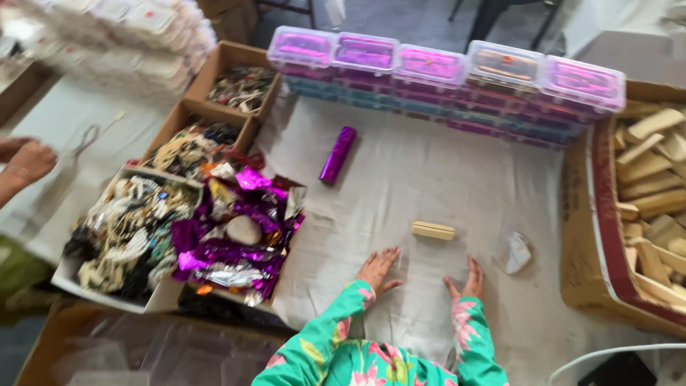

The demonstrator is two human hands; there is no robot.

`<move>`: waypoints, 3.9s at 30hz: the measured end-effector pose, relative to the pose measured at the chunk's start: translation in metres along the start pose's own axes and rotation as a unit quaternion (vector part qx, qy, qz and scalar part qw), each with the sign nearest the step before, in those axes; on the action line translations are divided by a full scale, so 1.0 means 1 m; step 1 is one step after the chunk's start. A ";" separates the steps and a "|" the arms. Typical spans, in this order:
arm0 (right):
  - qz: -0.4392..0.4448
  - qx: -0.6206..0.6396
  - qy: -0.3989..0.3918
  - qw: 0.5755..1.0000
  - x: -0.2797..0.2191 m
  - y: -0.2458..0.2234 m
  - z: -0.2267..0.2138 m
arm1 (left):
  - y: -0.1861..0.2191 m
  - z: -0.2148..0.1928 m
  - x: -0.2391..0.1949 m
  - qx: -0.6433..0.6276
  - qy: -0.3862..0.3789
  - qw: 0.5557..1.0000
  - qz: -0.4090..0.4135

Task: Wrapping wooden blocks in foil and placing them into containers along with other items.

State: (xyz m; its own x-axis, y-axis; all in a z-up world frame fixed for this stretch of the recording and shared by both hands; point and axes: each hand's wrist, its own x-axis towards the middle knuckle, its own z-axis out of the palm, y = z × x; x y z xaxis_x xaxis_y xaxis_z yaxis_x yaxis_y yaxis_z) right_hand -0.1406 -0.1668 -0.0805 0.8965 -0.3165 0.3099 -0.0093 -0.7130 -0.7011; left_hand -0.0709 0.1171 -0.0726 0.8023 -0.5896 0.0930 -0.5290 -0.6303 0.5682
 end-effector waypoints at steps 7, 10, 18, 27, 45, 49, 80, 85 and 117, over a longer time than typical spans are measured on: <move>0.011 -0.004 -0.043 0.999 -0.003 -0.007 -0.010 | 0.020 0.019 -0.056 0.047 0.055 0.996 -0.049; 0.000 0.004 -0.058 0.998 0.001 -0.005 -0.005 | 0.031 0.012 -0.073 0.044 0.096 0.993 -0.057; 0.012 -0.017 -0.031 0.999 -0.004 -0.007 -0.004 | 0.032 -0.099 -0.151 -0.039 0.371 0.902 -0.215; -0.078 -0.008 0.016 0.997 0.019 -0.109 0.034 | -0.067 -0.260 -0.150 0.140 0.427 0.855 -0.259; -0.523 -0.107 -0.185 0.825 0.085 -0.387 0.299 | -0.183 -0.268 -0.123 0.104 0.250 0.875 -0.401; -0.385 -0.053 -0.277 0.879 0.095 -0.396 0.283 | -0.171 -0.294 -0.118 0.077 0.240 0.875 -0.413; 0.166 0.325 -0.314 0.876 0.110 -0.380 0.227 | -0.058 -0.375 -0.092 -0.011 0.431 0.843 -0.321; 0.175 0.393 -0.359 0.828 0.113 -0.342 0.250 | -0.066 -0.366 -0.090 -0.053 0.397 0.842 -0.361; 0.395 0.716 -0.147 0.557 0.086 -0.182 0.149 | -0.020 -0.291 -0.041 -0.199 0.372 0.858 -0.292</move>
State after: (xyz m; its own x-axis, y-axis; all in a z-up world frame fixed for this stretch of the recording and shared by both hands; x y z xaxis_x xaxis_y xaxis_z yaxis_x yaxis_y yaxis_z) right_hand 0.0041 0.0289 -0.0219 0.8991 0.0883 -0.4287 -0.2777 0.8722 -0.4028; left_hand -0.0126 0.3010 0.1503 0.9311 0.3482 0.1091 0.0414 -0.3978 0.9165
